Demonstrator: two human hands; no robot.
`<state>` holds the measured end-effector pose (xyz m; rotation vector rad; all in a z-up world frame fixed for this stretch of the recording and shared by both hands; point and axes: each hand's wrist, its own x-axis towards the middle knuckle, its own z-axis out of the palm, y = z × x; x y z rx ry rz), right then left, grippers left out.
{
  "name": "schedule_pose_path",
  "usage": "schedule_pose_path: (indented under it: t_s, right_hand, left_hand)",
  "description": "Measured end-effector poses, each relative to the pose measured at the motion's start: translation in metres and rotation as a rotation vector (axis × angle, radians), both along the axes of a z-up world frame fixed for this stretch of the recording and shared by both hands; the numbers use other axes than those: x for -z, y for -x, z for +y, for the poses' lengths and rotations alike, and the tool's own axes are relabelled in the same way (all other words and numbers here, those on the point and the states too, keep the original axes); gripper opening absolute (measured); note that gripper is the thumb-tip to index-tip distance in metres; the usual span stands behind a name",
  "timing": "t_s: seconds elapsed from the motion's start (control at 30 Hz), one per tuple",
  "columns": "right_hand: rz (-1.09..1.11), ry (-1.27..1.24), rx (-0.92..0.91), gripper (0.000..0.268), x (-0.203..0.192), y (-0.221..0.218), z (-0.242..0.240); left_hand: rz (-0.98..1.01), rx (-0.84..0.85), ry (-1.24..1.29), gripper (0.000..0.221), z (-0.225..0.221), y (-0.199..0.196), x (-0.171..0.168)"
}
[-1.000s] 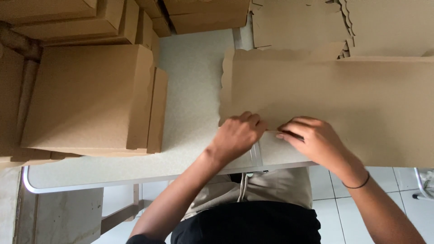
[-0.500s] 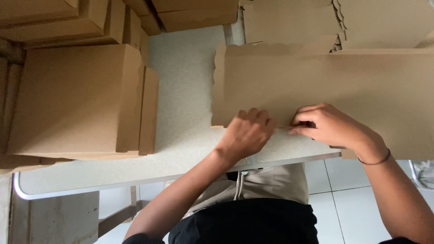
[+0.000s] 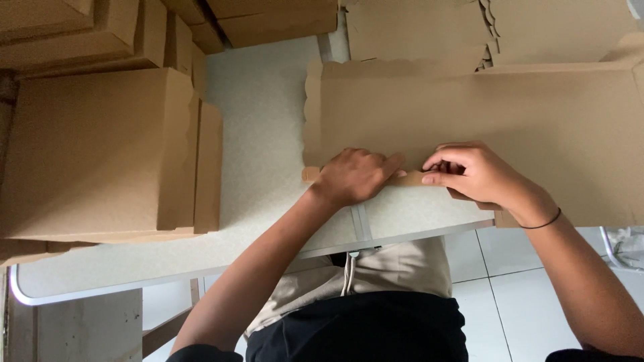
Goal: The person folds flat cardboard sheets along pre-scored lines to form box shapes. They repeatedly fold flaps and crease edges by hand on a white table, stacking the folded pieces as they finish.
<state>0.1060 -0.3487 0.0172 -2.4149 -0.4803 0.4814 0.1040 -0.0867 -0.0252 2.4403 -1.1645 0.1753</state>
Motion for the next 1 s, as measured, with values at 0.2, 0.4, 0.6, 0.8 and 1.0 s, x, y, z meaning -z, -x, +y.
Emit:
schedule_pose_path:
  t_s: [0.2,0.4,0.6,0.8,1.0]
  right_hand:
    - [-0.141,-0.118,-0.09,0.021,0.007,-0.001,-0.003]
    - [-0.042,-0.046,-0.043,0.018,0.007,-0.003,-0.005]
    - [-0.044,-0.094,-0.226,0.061,-0.028,0.021,-0.025]
    - [-0.478,0.127,-0.255,0.054,-0.022,0.051,-0.054]
    - [-0.666,0.167,-0.205,0.015,-0.007,0.039,-0.06]
  left_hand:
    - [-0.59,-0.052,-0.081,0.05,-0.004,0.025,0.012]
    - [-0.236,-0.079,-0.086,0.073,-0.007,0.072,-0.011]
    - [-0.246,-0.184,-0.273,0.089,-0.004,0.071,-0.017]
    - [-0.209,-0.158,-0.217,0.089,-0.001,0.065,-0.016]
    - [-0.308,-0.197,-0.373,0.096,-0.007,0.06,-0.011]
